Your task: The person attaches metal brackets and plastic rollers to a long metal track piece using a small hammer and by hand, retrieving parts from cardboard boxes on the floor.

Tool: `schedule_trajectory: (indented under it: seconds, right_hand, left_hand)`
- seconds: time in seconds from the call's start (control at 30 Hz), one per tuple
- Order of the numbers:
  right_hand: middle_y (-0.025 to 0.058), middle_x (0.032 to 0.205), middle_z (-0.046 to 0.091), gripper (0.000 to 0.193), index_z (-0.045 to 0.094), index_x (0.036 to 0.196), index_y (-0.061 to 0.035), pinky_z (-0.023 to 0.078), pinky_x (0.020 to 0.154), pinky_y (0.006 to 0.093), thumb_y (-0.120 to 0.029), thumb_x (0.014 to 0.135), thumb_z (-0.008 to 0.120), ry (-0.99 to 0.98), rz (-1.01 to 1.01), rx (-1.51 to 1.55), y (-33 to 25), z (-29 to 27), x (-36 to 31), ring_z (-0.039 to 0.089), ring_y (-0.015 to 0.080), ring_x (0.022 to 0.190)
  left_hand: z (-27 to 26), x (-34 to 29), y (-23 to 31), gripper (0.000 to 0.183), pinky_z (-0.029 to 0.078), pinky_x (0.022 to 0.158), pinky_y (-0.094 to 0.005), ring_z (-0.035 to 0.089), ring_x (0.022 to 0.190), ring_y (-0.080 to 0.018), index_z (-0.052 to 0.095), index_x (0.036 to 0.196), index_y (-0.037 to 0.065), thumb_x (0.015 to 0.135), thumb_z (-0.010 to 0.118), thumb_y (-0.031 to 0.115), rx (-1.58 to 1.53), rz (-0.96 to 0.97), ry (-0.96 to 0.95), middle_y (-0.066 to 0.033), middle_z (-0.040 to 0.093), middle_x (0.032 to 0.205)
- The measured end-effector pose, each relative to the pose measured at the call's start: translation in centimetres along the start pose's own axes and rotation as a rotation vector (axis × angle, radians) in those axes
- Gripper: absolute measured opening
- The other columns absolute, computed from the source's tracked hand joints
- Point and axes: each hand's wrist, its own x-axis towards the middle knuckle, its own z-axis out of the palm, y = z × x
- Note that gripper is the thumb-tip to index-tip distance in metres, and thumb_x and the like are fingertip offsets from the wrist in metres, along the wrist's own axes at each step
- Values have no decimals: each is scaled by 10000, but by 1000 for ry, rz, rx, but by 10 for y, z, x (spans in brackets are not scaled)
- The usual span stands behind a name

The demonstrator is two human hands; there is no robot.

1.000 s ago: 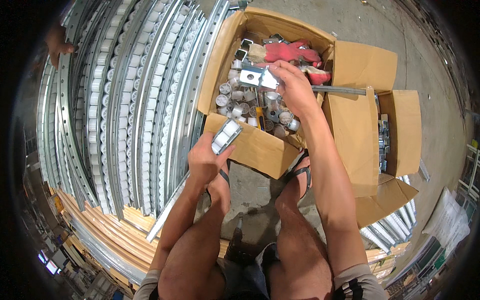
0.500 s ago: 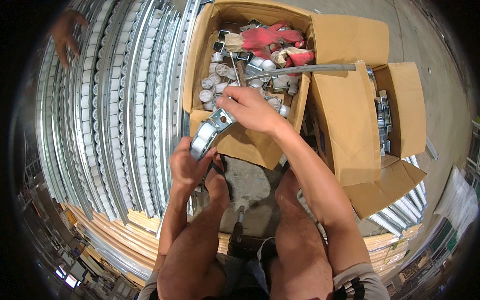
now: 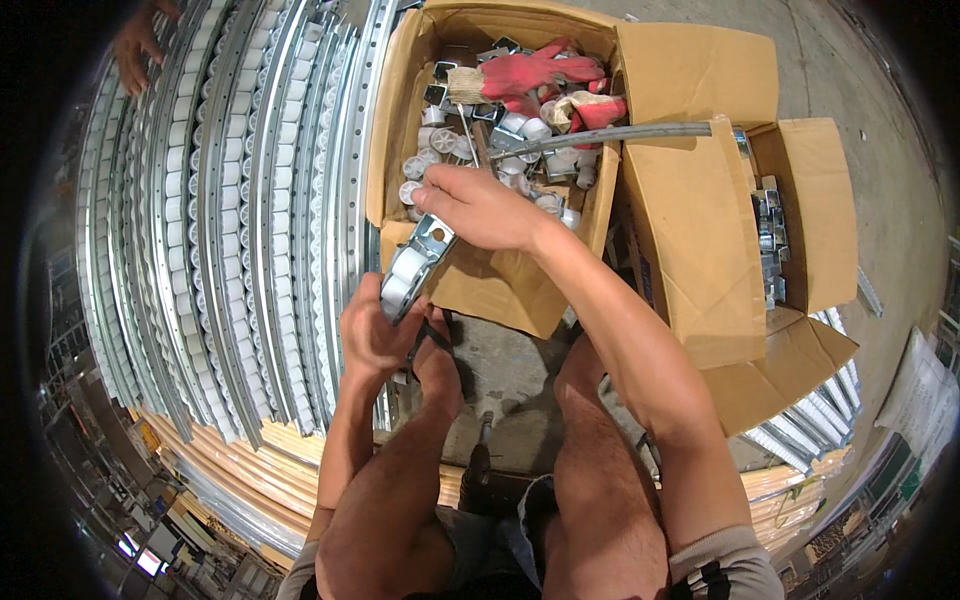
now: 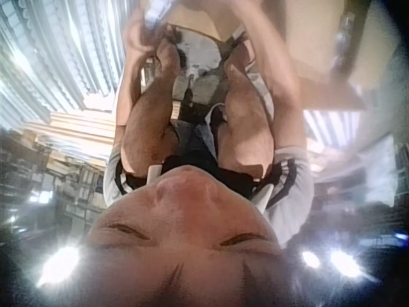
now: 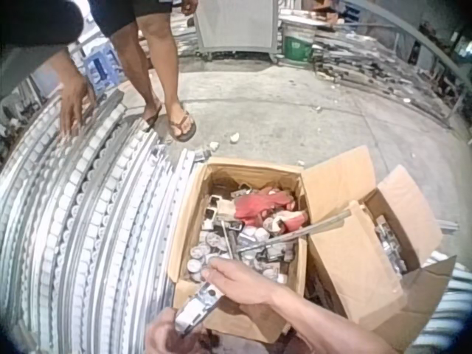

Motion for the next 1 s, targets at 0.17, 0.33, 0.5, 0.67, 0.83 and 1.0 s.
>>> schedule_trajectory:
  seconds: [0.17,0.33,0.5,0.67,0.83,1.0]
  right_hand:
    - [67,918,637,364,642,1045,-30,481,823,327,-361,1081,494,-37,-12,-75,-8,-2,1,586,151,896]
    - [66,937,621,370,637,1053,-30,470,837,337,-364,1087,482,-52,-30,-53,-6,-2,3,571,155,920]
    - [96,924,588,375,583,1020,-10,460,829,363,-365,1085,478,-82,-56,-22,-4,-1,11,551,201,890]
    - [95,932,589,374,578,1016,-5,460,828,366,-359,1086,479,-114,-81,-9,-4,2,14,548,194,889]
    - [156,871,505,430,504,940,27,439,770,424,-378,1081,471,-111,-85,44,-1,0,11,501,283,799]
    - [100,935,554,375,568,1017,-1,450,840,369,-358,1089,476,-144,-68,-54,-3,-3,13,522,205,898]
  left_hand:
    - [-3,1,0,367,498,676,-518,627,793,-485,539,906,-9,782,814,200,1,9,-22,-249,621,834]
    - [-2,2,-2,388,498,670,-526,626,781,-490,538,914,0,780,826,223,-22,4,-11,-250,629,822]
    - [10,13,9,535,513,626,-497,646,724,-447,547,915,23,735,893,390,-7,-8,138,-213,655,781]
    - [21,22,17,620,531,593,-440,676,657,-374,578,967,9,713,900,474,62,7,256,-184,678,749]
    - [22,25,29,662,550,613,-415,708,700,-365,604,1080,-14,723,892,463,44,3,279,-200,704,791]
    - [22,36,24,668,547,627,-446,695,768,-388,599,1219,40,727,881,393,-56,146,345,-168,691,866]
